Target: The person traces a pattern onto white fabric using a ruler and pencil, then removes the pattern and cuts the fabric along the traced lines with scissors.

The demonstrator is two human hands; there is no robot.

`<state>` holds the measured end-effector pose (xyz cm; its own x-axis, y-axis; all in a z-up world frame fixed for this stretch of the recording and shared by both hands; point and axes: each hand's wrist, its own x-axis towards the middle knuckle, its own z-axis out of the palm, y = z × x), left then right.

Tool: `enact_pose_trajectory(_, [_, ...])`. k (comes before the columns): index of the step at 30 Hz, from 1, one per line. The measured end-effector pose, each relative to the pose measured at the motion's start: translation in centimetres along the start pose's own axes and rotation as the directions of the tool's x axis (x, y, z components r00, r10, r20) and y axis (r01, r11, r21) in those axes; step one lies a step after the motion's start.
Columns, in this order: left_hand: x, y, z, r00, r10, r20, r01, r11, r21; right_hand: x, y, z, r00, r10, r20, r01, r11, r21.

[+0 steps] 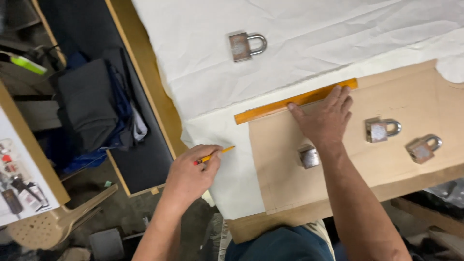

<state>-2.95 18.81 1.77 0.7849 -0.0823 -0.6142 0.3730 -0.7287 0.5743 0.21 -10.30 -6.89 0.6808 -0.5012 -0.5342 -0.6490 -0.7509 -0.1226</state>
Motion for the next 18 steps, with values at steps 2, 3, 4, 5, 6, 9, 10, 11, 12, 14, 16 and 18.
enact_pose_trajectory(2, [0.1, 0.2, -0.1, 1.000, -0.005, 0.014, 0.005, 1.000, -0.002, 0.0, -0.1, 0.3, 1.000, -0.011, -0.004, 0.011, 1.000, 0.005])
enact_pose_trajectory(3, [0.2, 0.4, -0.1, 0.999, 0.001, 0.038, -0.001, 1.000, -0.009, 0.0, 0.0, 0.3, 1.000, -0.010, -0.017, 0.010, 1.000, 0.007])
enact_pose_trajectory(4, [0.4, 0.2, 0.0, 0.999, -0.004, 0.035, 0.004, 1.000, -0.006, 0.0, -0.1, 0.3, 1.000, -0.014, -0.012, 0.014, 1.000, 0.008])
enact_pose_trajectory(5, [0.5, 0.1, 0.1, 1.000, 0.019, 0.023, -0.019, 1.000, -0.011, -0.1, -0.2, 0.2, 1.000, -0.003, -0.011, 0.003, 1.000, 0.004])
enact_pose_trajectory(6, [0.7, 0.0, 0.3, 0.999, 0.043, 0.012, -0.043, 0.999, -0.016, -0.1, -0.2, 0.1, 1.000, 0.008, -0.010, -0.008, 1.000, 0.000])
enact_pose_trajectory(9, [0.8, 0.3, 0.1, 0.998, 0.055, 0.010, -0.055, 0.998, -0.020, 0.4, 0.1, 0.6, 1.000, 0.011, -0.005, -0.011, 1.000, 0.009])
enact_pose_trajectory(10, [0.8, 0.4, 0.1, 0.999, 0.053, 0.009, -0.053, 0.998, -0.019, 0.3, 0.1, 0.5, 1.000, 0.010, -0.003, -0.010, 1.000, 0.009])
enact_pose_trajectory(11, [0.9, 0.5, 0.1, 0.997, 0.075, -0.005, -0.075, 0.997, -0.031, 0.3, 0.0, 0.4, 1.000, 0.011, -0.004, -0.011, 1.000, 0.015])
enact_pose_trajectory(12, [1.0, 0.6, 0.1, 0.995, 0.096, -0.020, -0.097, 0.994, -0.042, 0.3, 0.0, 0.4, 1.000, 0.012, -0.005, -0.012, 1.000, 0.020])
enact_pose_trajectory(14, [1.3, 0.8, 0.2, 0.992, 0.121, -0.044, -0.124, 0.991, -0.049, 0.3, 0.0, 0.4, 1.000, 0.014, -0.001, -0.014, 1.000, 0.019])
enact_pose_trajectory(16, [2.0, 1.0, 0.8, 0.987, 0.147, -0.068, -0.150, 0.987, -0.055, 0.3, -0.1, 0.2, 1.000, 0.015, 0.002, -0.015, 1.000, 0.020])
enact_pose_trajectory(18, [3.0, 1.0, 1.7, 0.928, 0.321, -0.191, -0.341, 0.937, -0.081, 0.2, -0.3, -0.3, 0.998, 0.024, 0.054, -0.025, 1.000, 0.015])
